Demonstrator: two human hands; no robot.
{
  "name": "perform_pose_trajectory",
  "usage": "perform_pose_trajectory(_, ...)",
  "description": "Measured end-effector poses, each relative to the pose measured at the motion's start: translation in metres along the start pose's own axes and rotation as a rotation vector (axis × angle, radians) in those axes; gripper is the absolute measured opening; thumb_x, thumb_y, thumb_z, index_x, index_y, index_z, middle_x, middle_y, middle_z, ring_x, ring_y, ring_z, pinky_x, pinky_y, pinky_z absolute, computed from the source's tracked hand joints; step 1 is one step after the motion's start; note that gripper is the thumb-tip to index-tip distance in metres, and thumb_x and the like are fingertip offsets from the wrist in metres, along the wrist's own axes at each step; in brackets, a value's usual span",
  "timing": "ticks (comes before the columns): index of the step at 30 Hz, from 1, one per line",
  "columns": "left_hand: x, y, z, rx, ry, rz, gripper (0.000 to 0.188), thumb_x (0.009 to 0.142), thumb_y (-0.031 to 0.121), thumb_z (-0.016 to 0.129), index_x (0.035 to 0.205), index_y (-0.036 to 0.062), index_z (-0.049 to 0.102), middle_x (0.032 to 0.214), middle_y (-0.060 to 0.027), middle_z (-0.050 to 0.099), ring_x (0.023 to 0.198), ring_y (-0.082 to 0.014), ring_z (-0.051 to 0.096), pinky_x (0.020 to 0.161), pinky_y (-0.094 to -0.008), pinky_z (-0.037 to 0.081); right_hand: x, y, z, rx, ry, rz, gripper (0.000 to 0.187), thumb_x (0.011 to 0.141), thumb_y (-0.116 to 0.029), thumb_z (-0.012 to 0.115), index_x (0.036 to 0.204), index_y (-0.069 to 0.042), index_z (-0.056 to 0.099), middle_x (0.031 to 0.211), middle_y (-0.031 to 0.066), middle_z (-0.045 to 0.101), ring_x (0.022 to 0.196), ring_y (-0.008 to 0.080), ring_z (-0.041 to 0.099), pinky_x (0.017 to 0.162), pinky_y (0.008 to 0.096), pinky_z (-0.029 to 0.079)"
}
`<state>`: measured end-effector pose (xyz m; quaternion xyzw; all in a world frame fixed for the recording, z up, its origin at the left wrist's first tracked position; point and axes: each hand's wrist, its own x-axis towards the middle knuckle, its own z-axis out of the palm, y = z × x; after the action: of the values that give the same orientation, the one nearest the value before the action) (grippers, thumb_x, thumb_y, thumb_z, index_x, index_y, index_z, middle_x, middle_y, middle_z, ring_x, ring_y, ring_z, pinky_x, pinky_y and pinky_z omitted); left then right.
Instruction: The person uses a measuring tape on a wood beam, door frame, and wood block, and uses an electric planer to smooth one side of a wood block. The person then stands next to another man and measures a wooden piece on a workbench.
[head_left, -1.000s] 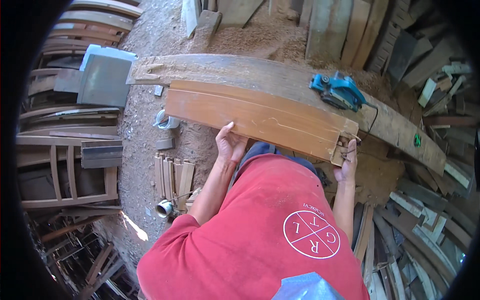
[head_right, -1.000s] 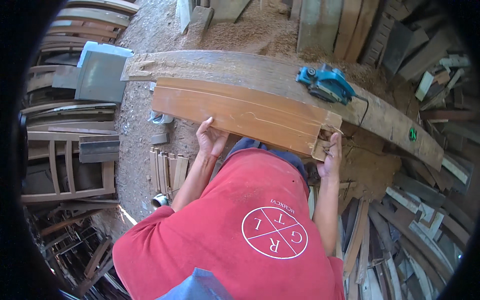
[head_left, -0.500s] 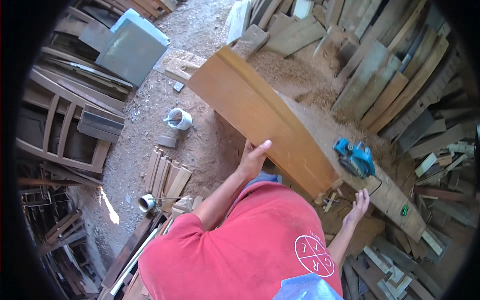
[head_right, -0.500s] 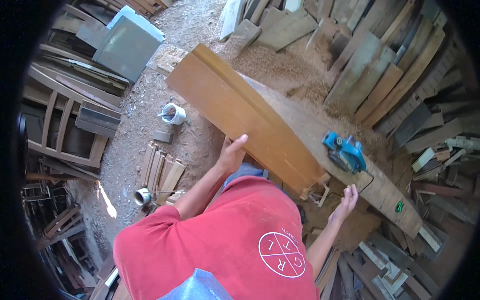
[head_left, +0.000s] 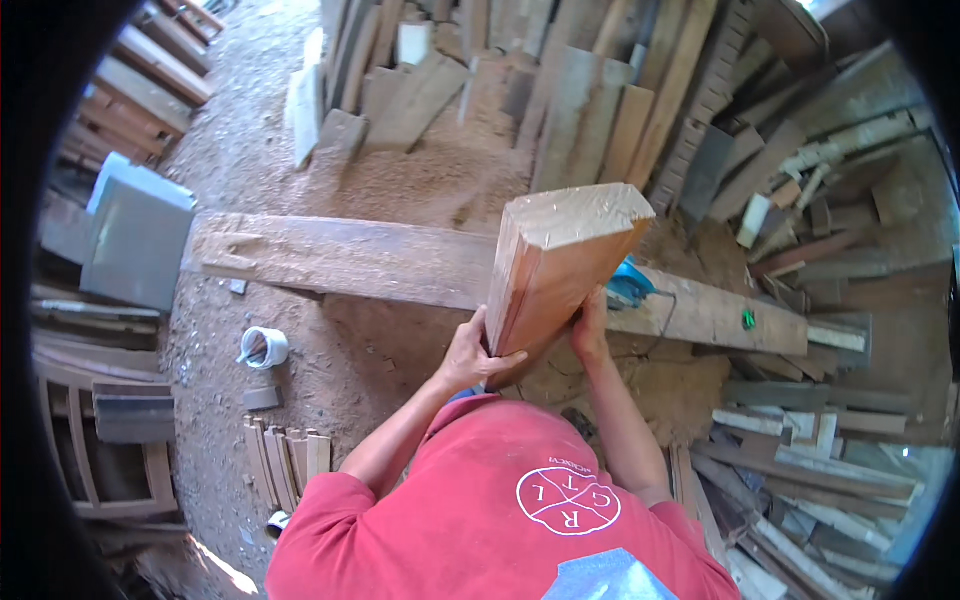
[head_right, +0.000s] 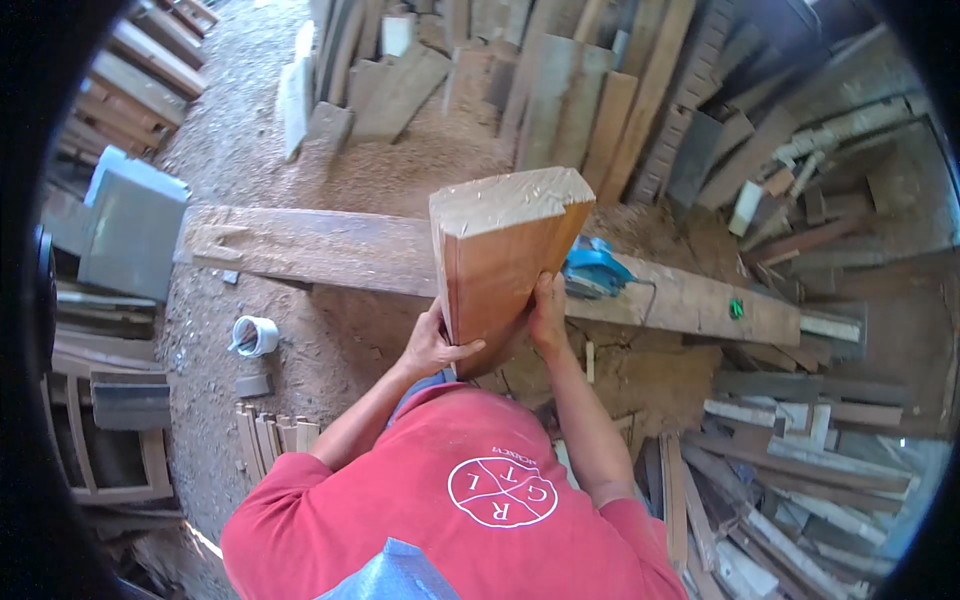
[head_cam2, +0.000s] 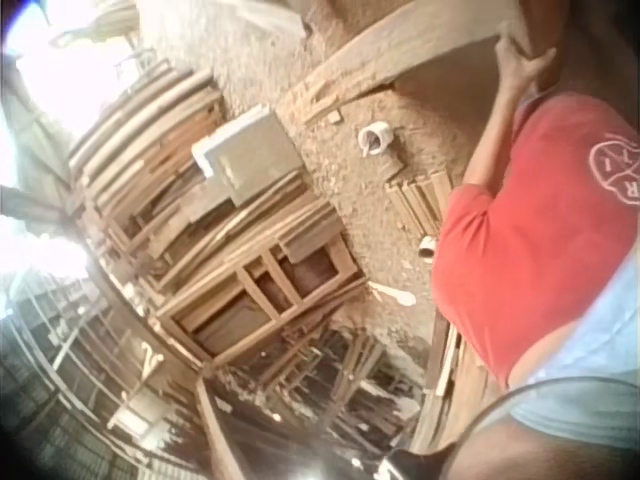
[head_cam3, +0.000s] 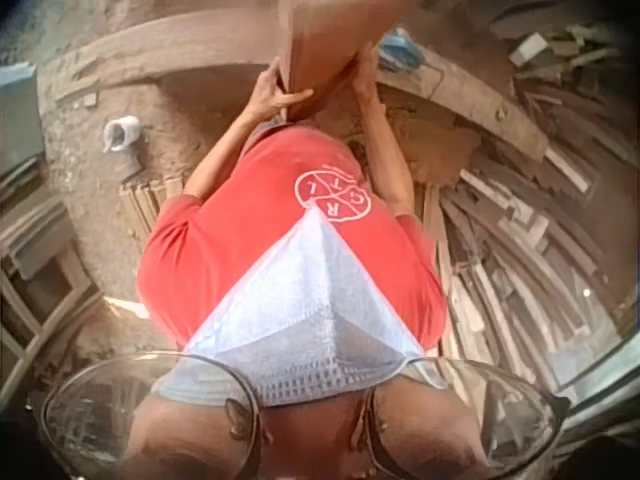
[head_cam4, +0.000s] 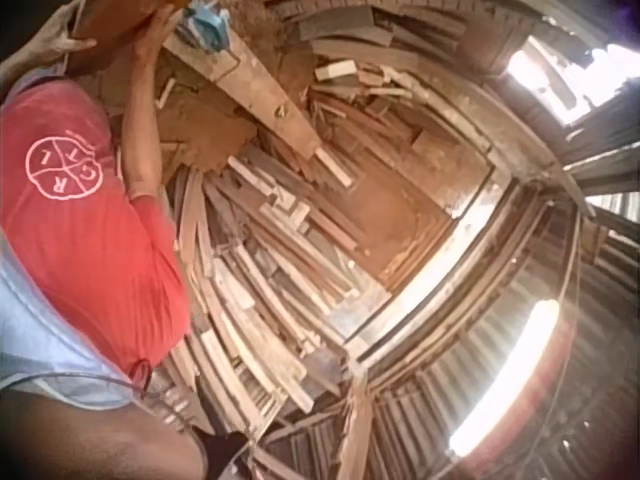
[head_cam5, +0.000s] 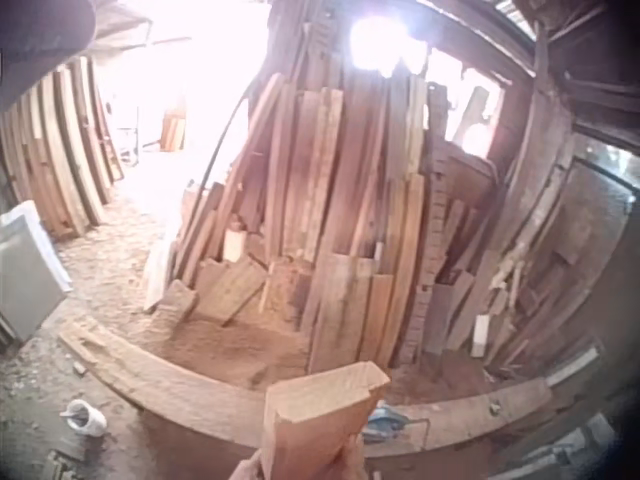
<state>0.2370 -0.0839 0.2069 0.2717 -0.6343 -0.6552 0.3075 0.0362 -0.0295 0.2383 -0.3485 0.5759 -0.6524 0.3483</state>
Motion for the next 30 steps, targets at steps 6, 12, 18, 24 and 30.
perform_pose_trajectory(6, -0.004, -0.030, 0.005, 0.176, -0.156, 0.004, 0.079, 0.069, 0.031, 0.087, 0.131, 0.0004, 0.049, 0.104, -0.0177, 0.070, 0.102, -0.0234, 0.068, 0.088, -0.0348, 0.052, -0.035, 0.032, -0.029, 0.039, 0.080, -0.159, 0.086, 0.087, -0.068, 0.056, 0.135, 0.002, 0.044, 0.130, 0.0100, 0.053, 0.121, 0.0209, 0.050, 0.102, 0.0358, 0.038)
perform_pose_trajectory(12, -0.001, -0.026, 0.020, 0.271, -0.238, -0.018, 0.076, 0.068, 0.030, 0.089, 0.127, -0.0024, 0.055, 0.116, -0.0172, 0.066, 0.106, -0.0228, 0.062, 0.096, -0.0364, 0.048, -0.041, -0.001, -0.034, -0.104, 0.146, -0.143, 0.096, 0.077, -0.078, 0.060, 0.124, 0.006, 0.055, 0.118, 0.0106, 0.061, 0.110, 0.0207, 0.057, 0.093, 0.0348, 0.044)
perform_pose_trajectory(18, 0.035, -0.015, 0.071, 0.154, -0.358, -0.196, 0.057, 0.071, 0.022, 0.088, 0.116, -0.0015, 0.062, 0.108, -0.0104, 0.065, 0.101, -0.0215, 0.061, 0.092, -0.0363, 0.049, -0.036, -0.034, -0.066, -0.128, 0.270, -0.076, 0.049, 0.082, -0.048, 0.072, 0.098, -0.003, 0.061, 0.082, 0.0077, 0.058, 0.082, 0.0171, 0.054, 0.078, 0.0357, 0.046)
perform_pose_trajectory(24, 0.056, -0.022, 0.168, -0.214, -0.542, -0.429, 0.048, 0.082, 0.005, 0.076, 0.125, 0.0020, 0.056, 0.118, -0.0091, 0.059, 0.107, -0.0197, 0.057, 0.095, -0.0349, 0.047, -0.161, -0.081, -0.127, -0.900, 0.983, -0.089, 0.063, 0.086, -0.041, 0.072, 0.133, -0.004, 0.050, 0.121, 0.0188, 0.057, 0.114, 0.0348, 0.054, 0.100, 0.0433, 0.040)
perform_pose_trajectory(30, 0.035, -0.019, 0.261, -0.323, -0.869, -0.563, 0.049, 0.089, 0.007, 0.068, 0.134, 0.0072, 0.048, 0.131, -0.0089, 0.055, 0.123, -0.0245, 0.052, 0.105, -0.0435, 0.045, -0.441, -0.014, -0.130, -0.776, 2.029, 0.382, 0.055, 0.092, -0.036, 0.066, 0.128, 0.003, 0.050, 0.118, 0.0189, 0.057, 0.112, 0.0310, 0.054, 0.100, 0.0418, 0.040)
